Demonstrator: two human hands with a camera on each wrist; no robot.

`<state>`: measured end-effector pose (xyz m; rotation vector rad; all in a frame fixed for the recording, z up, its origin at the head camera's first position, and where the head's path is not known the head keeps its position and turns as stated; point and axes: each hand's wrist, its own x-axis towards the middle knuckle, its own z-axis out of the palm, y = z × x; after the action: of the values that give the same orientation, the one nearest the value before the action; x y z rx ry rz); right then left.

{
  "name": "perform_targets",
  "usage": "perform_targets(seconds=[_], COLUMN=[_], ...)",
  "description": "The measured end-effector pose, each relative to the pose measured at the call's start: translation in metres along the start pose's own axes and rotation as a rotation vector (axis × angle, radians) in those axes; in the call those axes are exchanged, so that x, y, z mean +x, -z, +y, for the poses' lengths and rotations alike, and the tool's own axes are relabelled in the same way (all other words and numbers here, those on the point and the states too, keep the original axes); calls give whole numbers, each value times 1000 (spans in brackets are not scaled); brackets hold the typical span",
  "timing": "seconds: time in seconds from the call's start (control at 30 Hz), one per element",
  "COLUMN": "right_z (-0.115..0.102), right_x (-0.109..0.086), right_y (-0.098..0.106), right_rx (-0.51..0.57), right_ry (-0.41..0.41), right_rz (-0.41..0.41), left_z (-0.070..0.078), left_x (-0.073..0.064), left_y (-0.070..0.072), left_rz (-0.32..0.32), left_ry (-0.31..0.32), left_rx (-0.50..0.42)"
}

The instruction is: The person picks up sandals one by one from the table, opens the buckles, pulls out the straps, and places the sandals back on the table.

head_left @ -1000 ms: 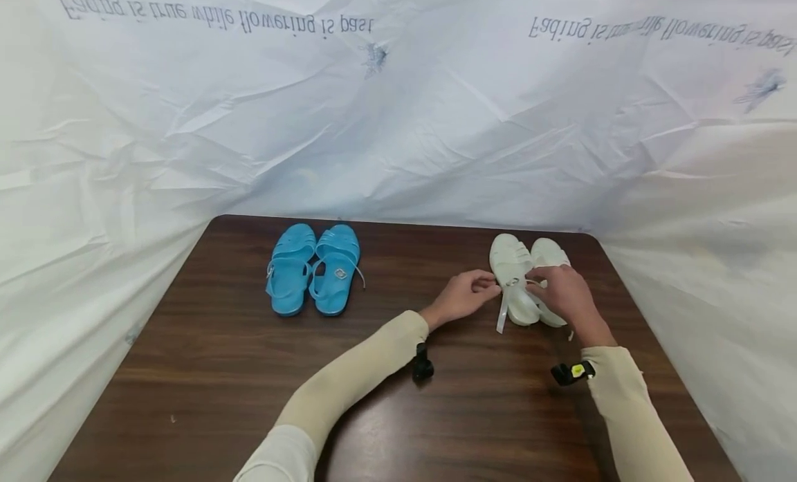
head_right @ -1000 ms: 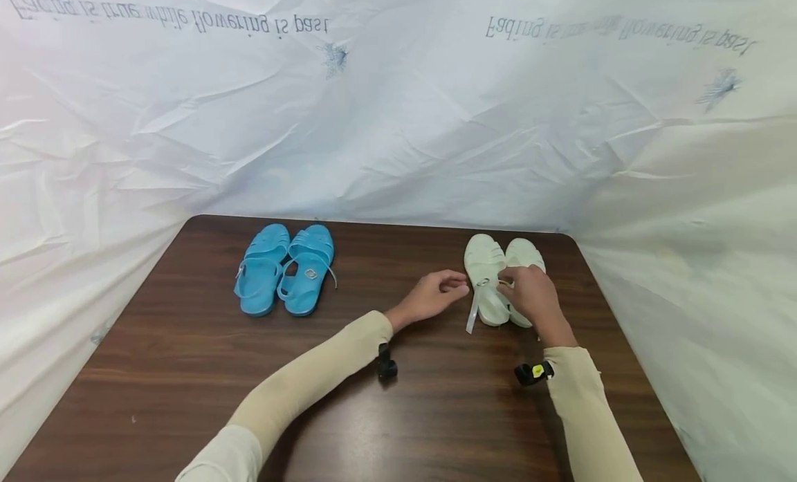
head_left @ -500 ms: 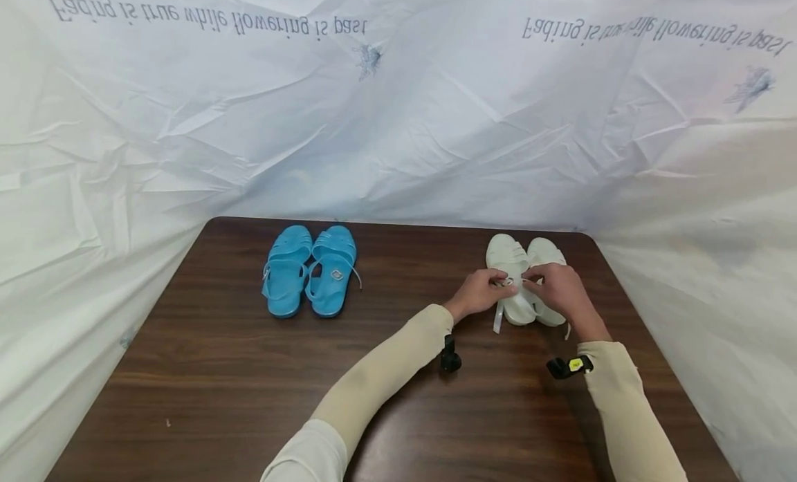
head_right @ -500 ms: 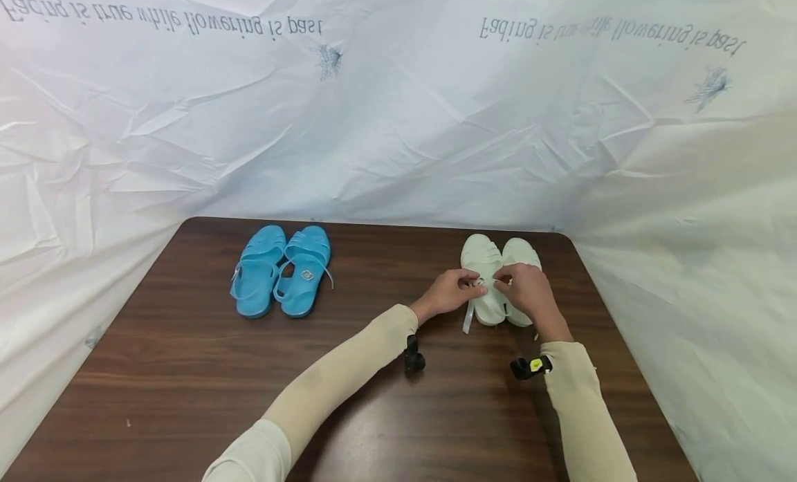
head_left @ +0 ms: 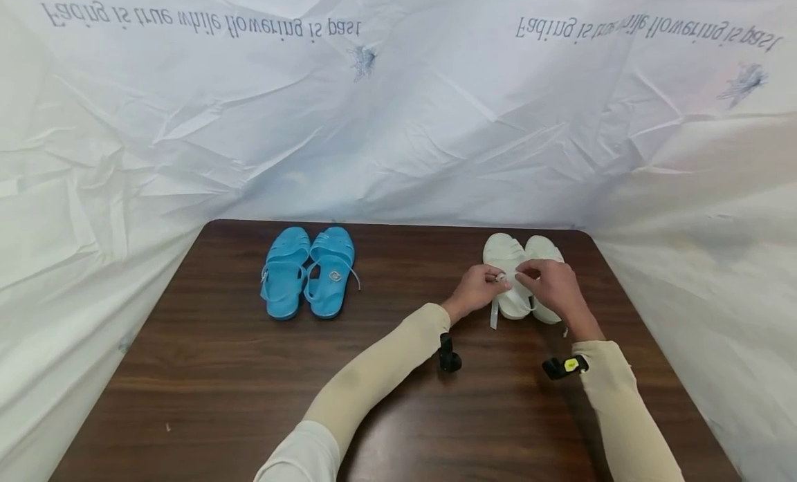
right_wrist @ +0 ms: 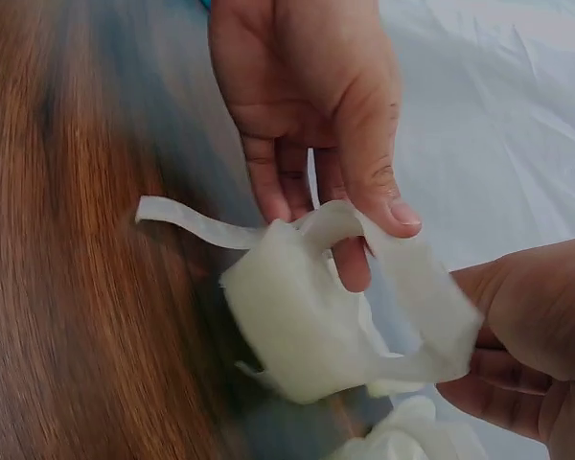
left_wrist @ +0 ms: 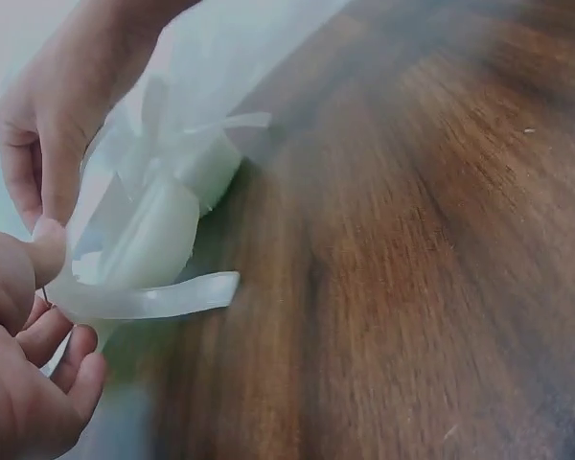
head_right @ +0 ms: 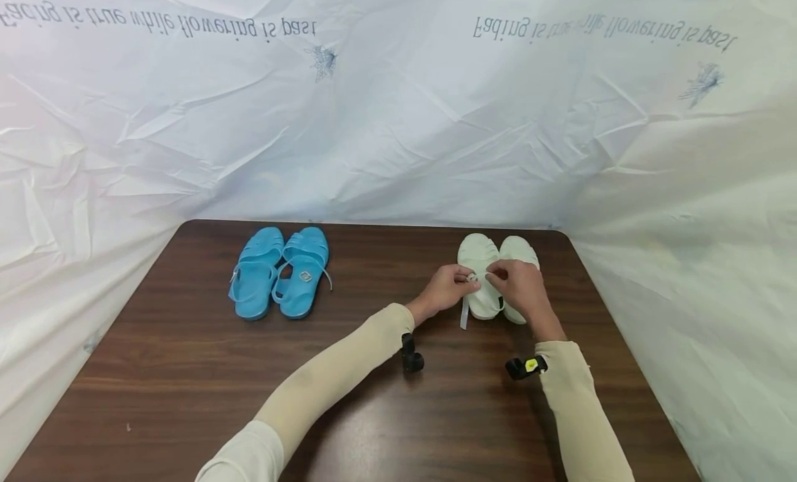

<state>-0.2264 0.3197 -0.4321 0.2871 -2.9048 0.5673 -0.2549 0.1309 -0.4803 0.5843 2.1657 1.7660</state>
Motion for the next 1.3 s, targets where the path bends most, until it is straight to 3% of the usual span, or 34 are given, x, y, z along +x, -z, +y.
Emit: perform_targets(seconds=[0.3,0.6,0.83,1.3], right_z=[-25,-63,-95,-150], right_x=[2,0,-7,-36], right_y=[-6,-15,-24,-43], right_rx=[73,156,215,371], right_ry=[59,144,163,158], right_rz=[137,224,230,152], left_z=[12,31,38,38], left_x=[-16,-51,-84,-153], left_y=[22,57,82,117], left_rz=[37,16,36,43], left_ry=[29,84,119,140], left_rx=[-74,-43,40,43])
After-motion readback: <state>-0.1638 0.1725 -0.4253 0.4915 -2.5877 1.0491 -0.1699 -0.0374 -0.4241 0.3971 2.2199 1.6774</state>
